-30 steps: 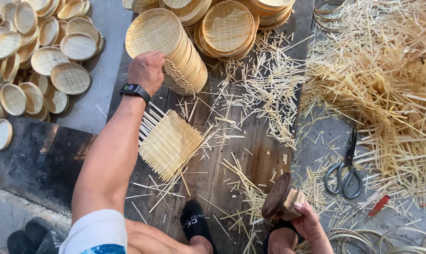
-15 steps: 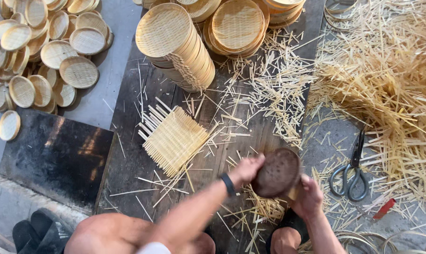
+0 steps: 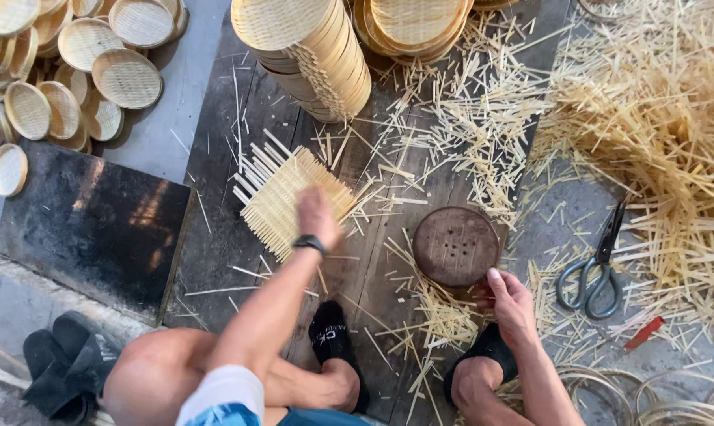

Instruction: The person sits on the floor assembling woven bamboo steamer baskets. They trim bamboo strips with shears, bend and fit thin bamboo rim rings around a woven mat, press the mat over a round wooden mold, and tuck the strips to secure the rim, working on one basket at a time.

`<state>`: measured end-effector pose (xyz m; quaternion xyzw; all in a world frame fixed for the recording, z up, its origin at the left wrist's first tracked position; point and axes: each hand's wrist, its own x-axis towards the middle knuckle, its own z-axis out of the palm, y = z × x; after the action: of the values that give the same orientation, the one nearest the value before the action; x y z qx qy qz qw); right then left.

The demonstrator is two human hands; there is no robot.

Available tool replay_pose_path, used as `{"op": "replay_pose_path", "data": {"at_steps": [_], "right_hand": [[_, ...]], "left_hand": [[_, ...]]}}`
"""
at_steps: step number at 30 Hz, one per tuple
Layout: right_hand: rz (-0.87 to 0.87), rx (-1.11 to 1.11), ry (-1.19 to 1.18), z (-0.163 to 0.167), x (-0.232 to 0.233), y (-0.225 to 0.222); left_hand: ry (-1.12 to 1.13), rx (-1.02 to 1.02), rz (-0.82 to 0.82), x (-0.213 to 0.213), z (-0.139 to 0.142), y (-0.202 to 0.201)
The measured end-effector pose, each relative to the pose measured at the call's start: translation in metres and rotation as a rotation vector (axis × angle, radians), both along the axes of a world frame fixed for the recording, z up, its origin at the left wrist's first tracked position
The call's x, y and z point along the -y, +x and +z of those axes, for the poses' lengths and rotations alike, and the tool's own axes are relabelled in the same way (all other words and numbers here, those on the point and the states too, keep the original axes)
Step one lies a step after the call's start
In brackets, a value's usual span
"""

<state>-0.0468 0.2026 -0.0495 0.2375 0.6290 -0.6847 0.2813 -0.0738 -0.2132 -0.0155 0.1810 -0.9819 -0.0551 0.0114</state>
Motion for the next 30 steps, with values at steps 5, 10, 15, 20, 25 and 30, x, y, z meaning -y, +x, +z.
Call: {"op": "replay_pose_path", "data": {"at_steps": [5,10,15,20,25,30], "right_hand": [[-0.041,0.014,-0.052,-0.019,-0.017,0.019],[-0.112,0.007,-0.181,-0.029,-0.027,0.024],[-0.175,-0.128,-0.236,-0.006,-0.023,0.016],[-0.158,-0.138,-0.697,0.037,-0.020,-0.004],[-0.114,-0.074,-0.259,0.048,-0.018,-0.023],[-0.014,-0.132,-0.076,0.036,-0.018,-0.028]], "left_hand": [[0.304,0.426,0.146,0.071,-0.003,0.029],[0.076,0.214,0.095,0.097,0.064,0.005],[0.054,0.264,-0.144,0.044,0.163,-0.030],[0.471,-0.260,-0.808,-0.115,0.162,0.001],[0.328,-0.133,-1.035,-0.193,0.117,0.035],[0.613,-0.331,-0.756,-0.177,0.074,0.039]]}}
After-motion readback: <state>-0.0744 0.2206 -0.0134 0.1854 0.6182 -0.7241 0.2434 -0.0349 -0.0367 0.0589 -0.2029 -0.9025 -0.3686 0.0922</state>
